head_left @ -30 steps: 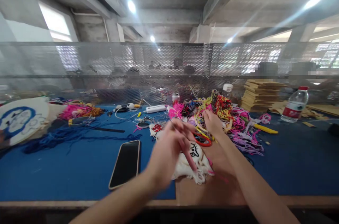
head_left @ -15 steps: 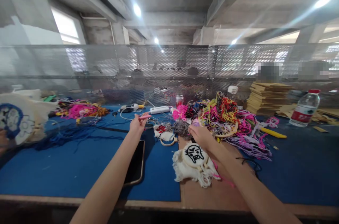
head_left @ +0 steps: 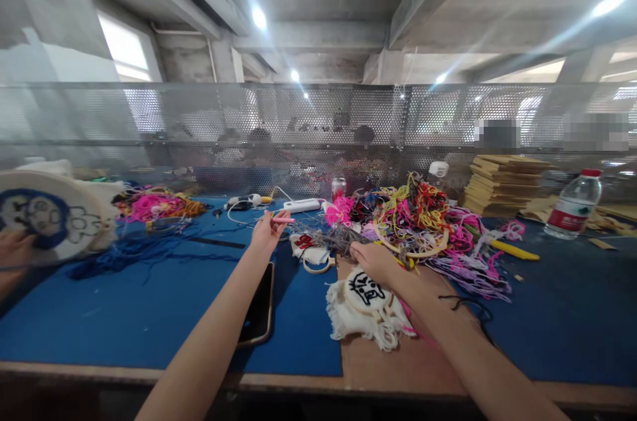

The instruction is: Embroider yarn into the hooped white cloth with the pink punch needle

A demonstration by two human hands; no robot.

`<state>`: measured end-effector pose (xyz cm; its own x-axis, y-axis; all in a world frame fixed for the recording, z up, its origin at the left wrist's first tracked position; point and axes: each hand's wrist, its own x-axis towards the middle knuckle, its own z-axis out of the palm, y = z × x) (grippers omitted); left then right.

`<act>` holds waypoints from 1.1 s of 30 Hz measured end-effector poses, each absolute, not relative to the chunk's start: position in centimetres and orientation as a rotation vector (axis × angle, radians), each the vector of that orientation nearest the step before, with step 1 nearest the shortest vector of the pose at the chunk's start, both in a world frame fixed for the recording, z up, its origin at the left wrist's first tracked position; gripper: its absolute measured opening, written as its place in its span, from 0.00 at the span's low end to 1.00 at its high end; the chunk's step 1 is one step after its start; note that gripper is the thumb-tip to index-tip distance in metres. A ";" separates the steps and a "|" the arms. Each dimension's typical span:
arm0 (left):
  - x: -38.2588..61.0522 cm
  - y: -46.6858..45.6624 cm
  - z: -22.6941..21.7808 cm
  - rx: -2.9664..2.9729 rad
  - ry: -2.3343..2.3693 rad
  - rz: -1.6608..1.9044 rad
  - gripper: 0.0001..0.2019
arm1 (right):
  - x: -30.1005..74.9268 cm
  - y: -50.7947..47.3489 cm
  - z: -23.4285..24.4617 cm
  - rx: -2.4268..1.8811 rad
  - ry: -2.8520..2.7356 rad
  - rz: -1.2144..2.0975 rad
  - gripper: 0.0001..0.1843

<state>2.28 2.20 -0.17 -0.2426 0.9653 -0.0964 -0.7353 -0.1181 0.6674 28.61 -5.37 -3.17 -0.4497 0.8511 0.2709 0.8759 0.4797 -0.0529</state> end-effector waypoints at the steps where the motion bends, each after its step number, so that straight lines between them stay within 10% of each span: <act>1: 2.3 2.2 -0.2 0.438 0.723 1.685 0.10 | 28.6 -5.3 -3.2 -1.479 -2.462 -0.136 0.17; 33: 5.4 -0.4 0.7 1.143 0.794 1.492 0.16 | 27.1 -6.4 -3.1 -1.432 -2.390 -0.042 0.15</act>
<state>5.45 -0.42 0.72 0.0035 0.9687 0.2484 -0.3356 -0.2328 0.9128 27.10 -6.43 -3.07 -0.4258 0.8487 0.3137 0.8592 0.4879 -0.1538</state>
